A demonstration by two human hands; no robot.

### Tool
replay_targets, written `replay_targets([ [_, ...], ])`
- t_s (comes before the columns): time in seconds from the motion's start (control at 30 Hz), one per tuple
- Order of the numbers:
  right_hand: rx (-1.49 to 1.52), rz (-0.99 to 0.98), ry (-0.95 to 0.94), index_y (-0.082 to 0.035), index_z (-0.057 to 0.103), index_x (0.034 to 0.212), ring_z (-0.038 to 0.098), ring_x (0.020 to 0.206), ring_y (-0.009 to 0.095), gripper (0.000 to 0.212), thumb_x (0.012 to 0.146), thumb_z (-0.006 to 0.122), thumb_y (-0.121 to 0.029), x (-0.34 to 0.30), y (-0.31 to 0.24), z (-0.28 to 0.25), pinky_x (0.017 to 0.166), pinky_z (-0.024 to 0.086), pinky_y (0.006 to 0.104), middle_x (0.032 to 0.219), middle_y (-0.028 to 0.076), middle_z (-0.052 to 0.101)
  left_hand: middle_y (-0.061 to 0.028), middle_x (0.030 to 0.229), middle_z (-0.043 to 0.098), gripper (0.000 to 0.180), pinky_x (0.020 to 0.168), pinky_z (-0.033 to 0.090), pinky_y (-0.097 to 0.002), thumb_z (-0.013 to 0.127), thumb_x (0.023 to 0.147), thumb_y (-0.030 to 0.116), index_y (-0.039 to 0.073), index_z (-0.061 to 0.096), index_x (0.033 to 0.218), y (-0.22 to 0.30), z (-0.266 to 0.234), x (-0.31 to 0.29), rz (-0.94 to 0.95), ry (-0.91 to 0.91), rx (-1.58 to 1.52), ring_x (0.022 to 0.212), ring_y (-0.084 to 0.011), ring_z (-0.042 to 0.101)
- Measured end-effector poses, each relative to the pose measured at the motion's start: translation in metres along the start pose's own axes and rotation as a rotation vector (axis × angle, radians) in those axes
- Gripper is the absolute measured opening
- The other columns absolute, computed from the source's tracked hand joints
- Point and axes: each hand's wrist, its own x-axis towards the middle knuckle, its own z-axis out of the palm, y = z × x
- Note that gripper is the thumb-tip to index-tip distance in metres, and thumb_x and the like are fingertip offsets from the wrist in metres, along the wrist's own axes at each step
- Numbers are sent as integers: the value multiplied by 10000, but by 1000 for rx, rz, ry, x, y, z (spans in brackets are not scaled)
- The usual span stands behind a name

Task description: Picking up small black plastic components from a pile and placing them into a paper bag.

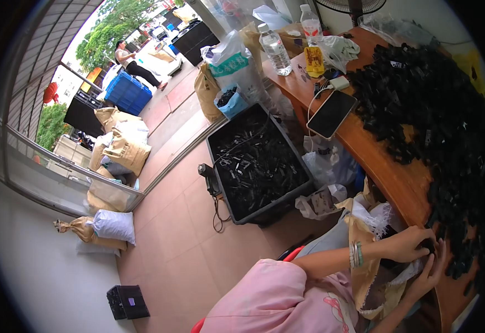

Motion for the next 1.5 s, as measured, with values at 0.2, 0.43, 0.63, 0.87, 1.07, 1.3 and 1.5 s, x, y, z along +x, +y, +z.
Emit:
replay_targets([
  [0.2, 50, 66, 0, 48, 543, 1206, 535, 1105, 212, 309, 979, 450, -140, -3, 3, 0, 950, 402, 317, 1178, 121, 572, -213, 761, 591, 307, 668, 452, -434, 583, 769, 22, -5, 491, 1060, 14, 3, -4, -40, -66, 140, 712, -378, 587],
  [0.43, -285, -271, 145, 20, 560, 1195, 558, 1052, 230, 304, 984, 466, -178, 15, 26, -9, 881, 439, 331, 1206, 132, 545, -89, 657, 561, 151, 431, 403, -299, 623, 823, 115, 28, 522, 894, -33, 22, 0, -219, 246, -599, 462, -185, 516],
  [0.63, -785, -240, 250, -105, 565, 1240, 541, 1093, 305, 306, 961, 507, -217, 51, 56, -25, 865, 476, 407, 1246, 156, 488, -33, 593, 509, 201, 362, 400, -258, 673, 807, 90, 31, 484, 776, -45, 1, 14, -435, 282, -767, 417, -132, 503],
  [0.87, -832, -273, 265, -118, 546, 1248, 536, 1124, 315, 318, 942, 532, -204, 58, 72, -28, 850, 491, 414, 1247, 131, 500, -179, 831, 556, 435, 635, 491, -396, 740, 667, 92, 21, 461, 993, -45, 25, 37, -108, 325, 539, 758, -321, 618],
  [1.07, -821, -263, 276, -97, 553, 1223, 547, 1115, 320, 305, 924, 556, -156, 52, 60, -21, 861, 492, 406, 1249, 125, 510, -183, 869, 563, 548, 603, 483, -416, 705, 668, 132, -20, 428, 1116, -59, 37, 43, -135, 210, 740, 735, -353, 603],
  [1.3, -797, -279, 274, -80, 554, 1217, 538, 1130, 328, 300, 920, 554, -125, 53, 62, -22, 872, 491, 417, 1257, 141, 503, -189, 855, 567, 532, 596, 477, -431, 674, 678, 107, -20, 410, 1122, -61, 35, 42, -104, 235, 689, 730, -368, 597],
  [1.5, -801, -299, 260, -84, 542, 1256, 517, 1155, 355, 333, 928, 499, -44, 56, 65, -23, 908, 473, 433, 1274, 163, 488, -220, 867, 581, 429, 617, 473, -466, 639, 738, 107, -12, 409, 1079, -59, 30, 41, -96, 295, 561, 743, -414, 588],
])
